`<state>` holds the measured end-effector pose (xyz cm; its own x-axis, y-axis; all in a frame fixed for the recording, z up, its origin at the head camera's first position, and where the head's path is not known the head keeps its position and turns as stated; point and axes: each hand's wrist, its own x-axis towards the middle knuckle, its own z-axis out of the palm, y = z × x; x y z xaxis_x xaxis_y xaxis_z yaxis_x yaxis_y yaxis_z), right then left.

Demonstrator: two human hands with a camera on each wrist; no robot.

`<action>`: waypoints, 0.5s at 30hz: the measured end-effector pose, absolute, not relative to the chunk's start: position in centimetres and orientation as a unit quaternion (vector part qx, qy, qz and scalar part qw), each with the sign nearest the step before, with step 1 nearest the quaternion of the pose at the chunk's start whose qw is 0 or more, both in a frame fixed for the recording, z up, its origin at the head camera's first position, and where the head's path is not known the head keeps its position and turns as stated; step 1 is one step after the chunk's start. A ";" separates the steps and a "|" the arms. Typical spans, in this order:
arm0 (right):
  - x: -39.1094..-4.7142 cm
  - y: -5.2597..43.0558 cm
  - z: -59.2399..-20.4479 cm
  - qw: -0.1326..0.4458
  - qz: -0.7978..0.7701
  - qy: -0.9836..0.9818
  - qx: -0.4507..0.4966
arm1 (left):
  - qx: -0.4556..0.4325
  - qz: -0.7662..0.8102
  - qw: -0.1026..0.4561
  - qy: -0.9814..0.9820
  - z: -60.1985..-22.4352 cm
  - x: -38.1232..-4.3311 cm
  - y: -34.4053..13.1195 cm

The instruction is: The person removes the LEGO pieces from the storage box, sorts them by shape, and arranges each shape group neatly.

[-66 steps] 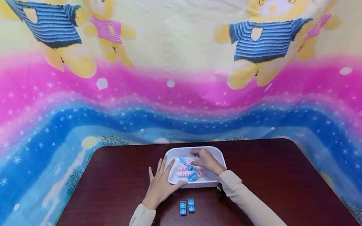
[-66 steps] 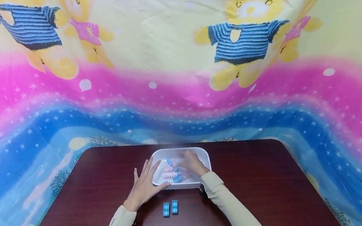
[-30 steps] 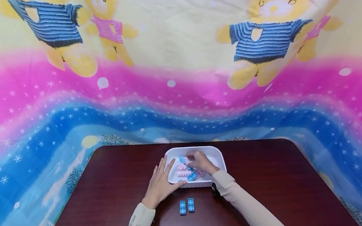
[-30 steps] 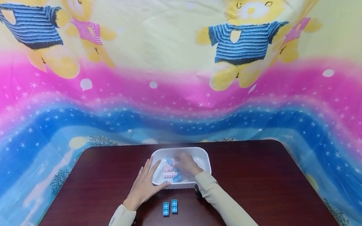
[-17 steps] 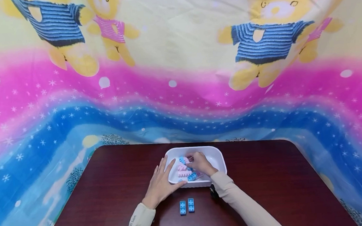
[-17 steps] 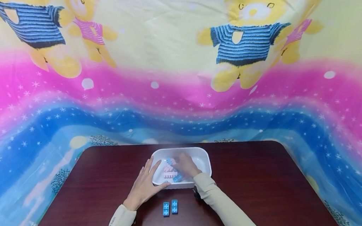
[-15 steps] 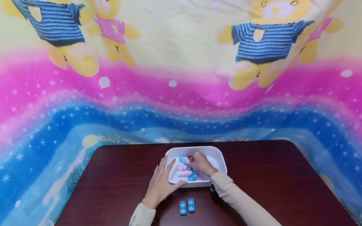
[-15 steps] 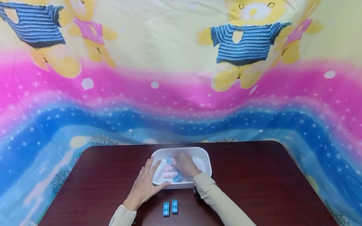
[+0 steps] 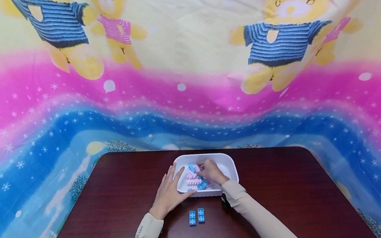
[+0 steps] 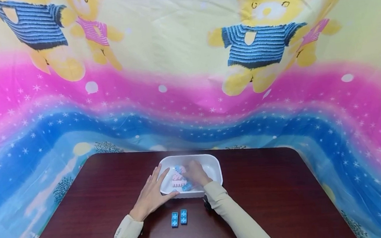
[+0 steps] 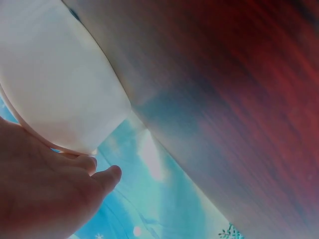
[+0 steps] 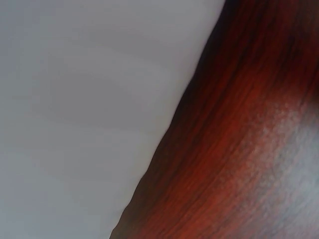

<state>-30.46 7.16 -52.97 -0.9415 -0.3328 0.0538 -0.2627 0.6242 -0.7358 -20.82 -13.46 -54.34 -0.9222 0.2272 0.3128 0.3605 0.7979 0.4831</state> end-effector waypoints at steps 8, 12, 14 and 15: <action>-30.5 7.3 -53.0 0.037 -0.395 0.899 -0.183 | -0.156 -0.275 0.119 -0.941 -54.3 -20.8 -13.5; -30.5 7.4 -53.0 0.029 -0.396 0.898 -0.188 | -0.158 -0.275 0.122 -0.940 -54.4 -20.8 -13.5; -30.5 7.3 -53.0 0.024 -0.397 0.898 -0.185 | -0.159 -0.274 0.121 -0.941 -54.5 -20.8 -13.5; -30.5 7.3 -53.0 0.022 -0.396 0.899 -0.185 | -0.158 -0.274 0.118 -0.941 -54.5 -20.8 -13.5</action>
<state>-30.45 7.29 -53.03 -0.9306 -0.3500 0.1071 -0.3152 0.6175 -0.7207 -20.78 -13.53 -54.47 -0.9222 0.2331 0.3085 0.3623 0.7999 0.4785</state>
